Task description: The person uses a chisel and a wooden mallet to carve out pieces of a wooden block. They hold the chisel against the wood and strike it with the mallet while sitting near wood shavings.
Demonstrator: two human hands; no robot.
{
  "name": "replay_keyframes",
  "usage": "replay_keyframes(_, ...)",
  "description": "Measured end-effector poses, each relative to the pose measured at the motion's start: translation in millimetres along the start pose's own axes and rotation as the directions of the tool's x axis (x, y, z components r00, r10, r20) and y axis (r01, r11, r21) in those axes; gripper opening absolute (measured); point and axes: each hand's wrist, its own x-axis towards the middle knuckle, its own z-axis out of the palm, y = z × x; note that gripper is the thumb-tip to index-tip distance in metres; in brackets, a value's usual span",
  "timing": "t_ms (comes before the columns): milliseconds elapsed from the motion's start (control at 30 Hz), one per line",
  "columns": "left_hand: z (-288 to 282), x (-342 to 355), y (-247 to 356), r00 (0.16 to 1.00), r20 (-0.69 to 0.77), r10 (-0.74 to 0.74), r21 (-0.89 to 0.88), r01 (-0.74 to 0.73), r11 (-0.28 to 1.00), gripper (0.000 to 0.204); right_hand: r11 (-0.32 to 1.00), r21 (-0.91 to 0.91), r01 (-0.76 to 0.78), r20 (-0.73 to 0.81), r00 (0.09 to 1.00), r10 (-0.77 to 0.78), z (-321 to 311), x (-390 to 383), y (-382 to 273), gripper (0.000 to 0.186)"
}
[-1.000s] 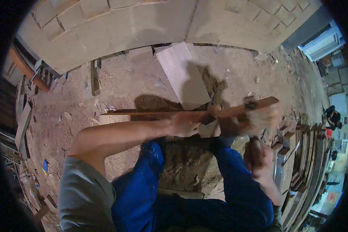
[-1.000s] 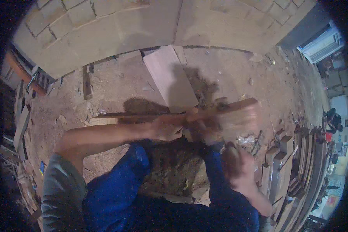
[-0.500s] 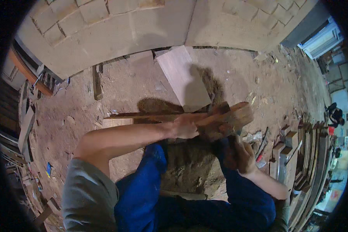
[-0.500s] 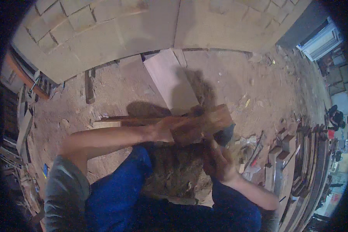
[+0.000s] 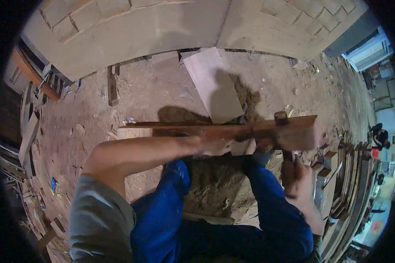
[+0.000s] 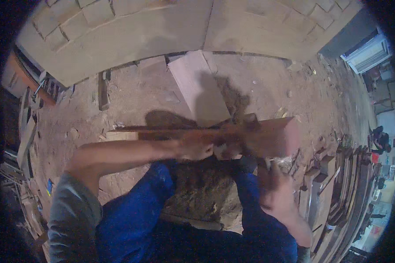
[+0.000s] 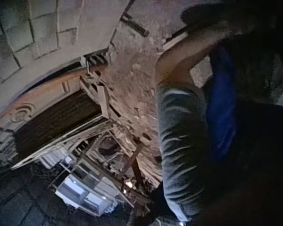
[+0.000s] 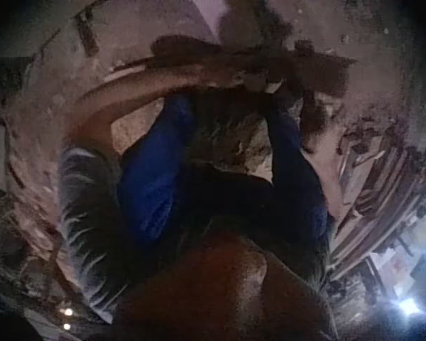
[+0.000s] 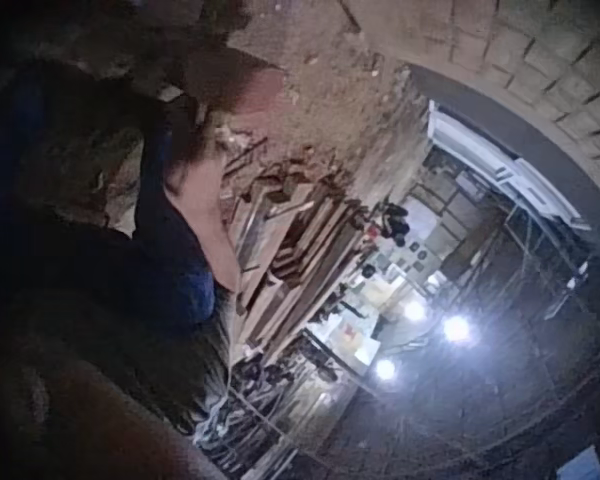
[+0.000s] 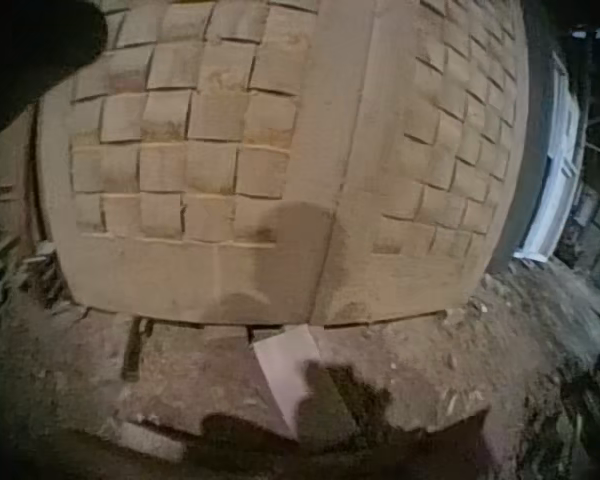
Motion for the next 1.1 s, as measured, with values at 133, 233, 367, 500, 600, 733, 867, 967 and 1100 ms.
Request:
replay_keyframes(133, -11, -9, -5, 0.993, -0.042, 0.111, -0.032, -0.112, 0.993, 0.052, 0.803, 0.454, -0.386, 0.200, 0.923, 0.330, 2, -14, -2, 0.039)
replay_keyframes(233, 1, -17, -16, 0.973, -0.142, 0.183, -0.142, -0.203, 0.969, 0.047, 0.472, 0.652, -0.593, 0.500, 0.805, 0.321, 24, -7, 8, 0.033)
replay_keyframes(367, 12, 7, -18, 0.940, -0.183, 0.289, -0.473, -0.342, 0.812, 0.059, 0.297, 0.732, -0.613, 0.546, 0.789, 0.282, 11, -2, -9, 0.033)
replay_keyframes(500, -14, 4, 14, 0.992, 0.015, 0.126, -0.074, -0.125, 0.989, 0.070, 0.608, 0.678, -0.414, 0.192, 0.898, 0.396, 72, -80, 46, 0.040)
replay_keyframes(600, 17, 2, -27, 0.985, 0.075, 0.153, -0.443, -0.104, 0.890, 0.057, 0.224, 0.822, -0.524, 0.467, 0.845, 0.262, 57, -25, 27, 0.041)
replay_keyframes(733, 39, 14, -37, 0.974, 0.023, 0.224, -0.600, -0.166, 0.783, 0.049, 0.312, 0.719, -0.621, 0.529, 0.780, 0.334, 8, 0, -8, 0.041)
replay_keyframes(867, -3, 8, 5, 0.989, 0.144, -0.020, 0.006, 0.019, 1.000, 0.057, 0.689, 0.618, -0.378, 0.121, 0.912, 0.391, -1, -17, -11, 0.032)
replay_keyframes(967, 9, 3, -13, 0.998, 0.014, 0.054, 0.066, -0.055, 0.996, 0.062, 0.953, 0.291, -0.084, -0.065, 0.992, 0.108, 1, -16, -4, 0.023)
replay_keyframes(1100, 8, 9, -8, 0.977, -0.083, 0.198, 0.104, -0.189, 0.977, 0.055, 0.971, -0.222, 0.087, 0.215, 0.976, -0.038, -12, -6, -5, 0.011)
